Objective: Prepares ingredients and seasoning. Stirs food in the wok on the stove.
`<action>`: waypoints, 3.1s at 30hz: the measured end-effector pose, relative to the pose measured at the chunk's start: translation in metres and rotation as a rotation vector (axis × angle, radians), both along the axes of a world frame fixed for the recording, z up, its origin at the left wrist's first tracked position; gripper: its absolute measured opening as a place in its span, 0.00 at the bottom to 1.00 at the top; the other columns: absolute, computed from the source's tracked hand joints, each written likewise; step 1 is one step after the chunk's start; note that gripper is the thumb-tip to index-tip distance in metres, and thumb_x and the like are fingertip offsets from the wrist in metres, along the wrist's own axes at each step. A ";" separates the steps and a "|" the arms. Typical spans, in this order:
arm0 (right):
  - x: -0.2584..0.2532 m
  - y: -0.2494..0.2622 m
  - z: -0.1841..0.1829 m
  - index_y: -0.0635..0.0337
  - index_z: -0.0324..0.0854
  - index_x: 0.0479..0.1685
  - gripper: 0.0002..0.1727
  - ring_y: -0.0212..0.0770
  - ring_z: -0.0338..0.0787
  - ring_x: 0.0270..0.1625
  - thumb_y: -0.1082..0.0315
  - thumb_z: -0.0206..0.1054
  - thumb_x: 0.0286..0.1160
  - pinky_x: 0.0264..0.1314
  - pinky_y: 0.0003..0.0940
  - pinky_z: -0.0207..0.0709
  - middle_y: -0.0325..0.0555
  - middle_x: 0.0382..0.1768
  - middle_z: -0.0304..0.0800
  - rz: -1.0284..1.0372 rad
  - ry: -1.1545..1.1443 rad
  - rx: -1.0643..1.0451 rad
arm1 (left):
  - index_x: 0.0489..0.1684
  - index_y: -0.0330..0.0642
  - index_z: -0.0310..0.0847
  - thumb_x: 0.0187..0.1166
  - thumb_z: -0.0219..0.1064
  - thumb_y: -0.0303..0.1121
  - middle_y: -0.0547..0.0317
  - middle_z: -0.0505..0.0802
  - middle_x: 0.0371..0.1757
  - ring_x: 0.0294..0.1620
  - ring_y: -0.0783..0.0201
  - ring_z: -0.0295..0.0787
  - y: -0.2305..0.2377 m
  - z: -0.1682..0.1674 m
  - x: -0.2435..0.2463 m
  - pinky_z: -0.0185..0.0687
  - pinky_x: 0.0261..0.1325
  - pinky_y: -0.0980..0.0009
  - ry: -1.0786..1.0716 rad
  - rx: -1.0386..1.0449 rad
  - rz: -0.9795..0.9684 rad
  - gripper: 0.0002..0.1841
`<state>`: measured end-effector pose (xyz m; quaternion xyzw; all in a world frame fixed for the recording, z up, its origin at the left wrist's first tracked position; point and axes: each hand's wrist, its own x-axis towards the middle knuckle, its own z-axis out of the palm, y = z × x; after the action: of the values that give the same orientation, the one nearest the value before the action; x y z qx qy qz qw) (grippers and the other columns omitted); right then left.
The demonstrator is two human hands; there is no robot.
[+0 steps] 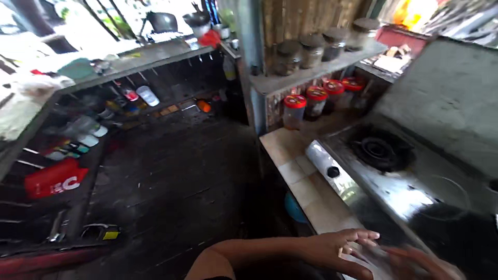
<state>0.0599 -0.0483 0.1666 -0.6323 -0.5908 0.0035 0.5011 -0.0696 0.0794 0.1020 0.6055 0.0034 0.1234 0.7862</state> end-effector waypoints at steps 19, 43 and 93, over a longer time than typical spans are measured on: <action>-0.328 0.465 -0.106 0.64 0.85 0.69 0.27 0.61 0.86 0.71 0.58 0.77 0.74 0.81 0.61 0.70 0.62 0.64 0.90 1.106 -0.209 -0.755 | 0.37 0.27 0.90 0.66 0.71 0.18 0.39 0.93 0.37 0.44 0.41 0.94 0.287 -0.054 -0.380 0.90 0.52 0.48 0.754 0.937 1.186 0.06; -0.606 1.017 -0.122 0.76 0.87 0.32 0.15 0.53 0.93 0.41 0.72 0.62 0.82 0.55 0.46 0.84 0.60 0.31 0.91 1.462 0.024 -0.351 | 0.28 0.30 0.89 0.77 0.68 0.29 0.60 0.89 0.28 0.33 0.80 0.84 0.779 -0.071 -0.632 0.79 0.42 0.85 0.517 0.510 1.789 0.10; -1.317 1.888 -0.081 0.63 0.57 0.90 0.31 0.55 0.88 0.61 0.56 0.51 0.96 0.64 0.52 0.81 0.68 0.68 0.82 0.923 -0.018 -0.928 | 0.36 0.42 0.82 0.88 0.54 0.22 0.66 0.94 0.32 0.33 0.72 0.92 1.321 -0.037 -1.273 0.91 0.41 0.73 0.039 -0.745 2.609 0.12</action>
<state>-1.2571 1.8396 0.0855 -0.4642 -0.7429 0.4677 0.1180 -1.3422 1.4004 0.0652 -0.0837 0.6137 0.7555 0.2135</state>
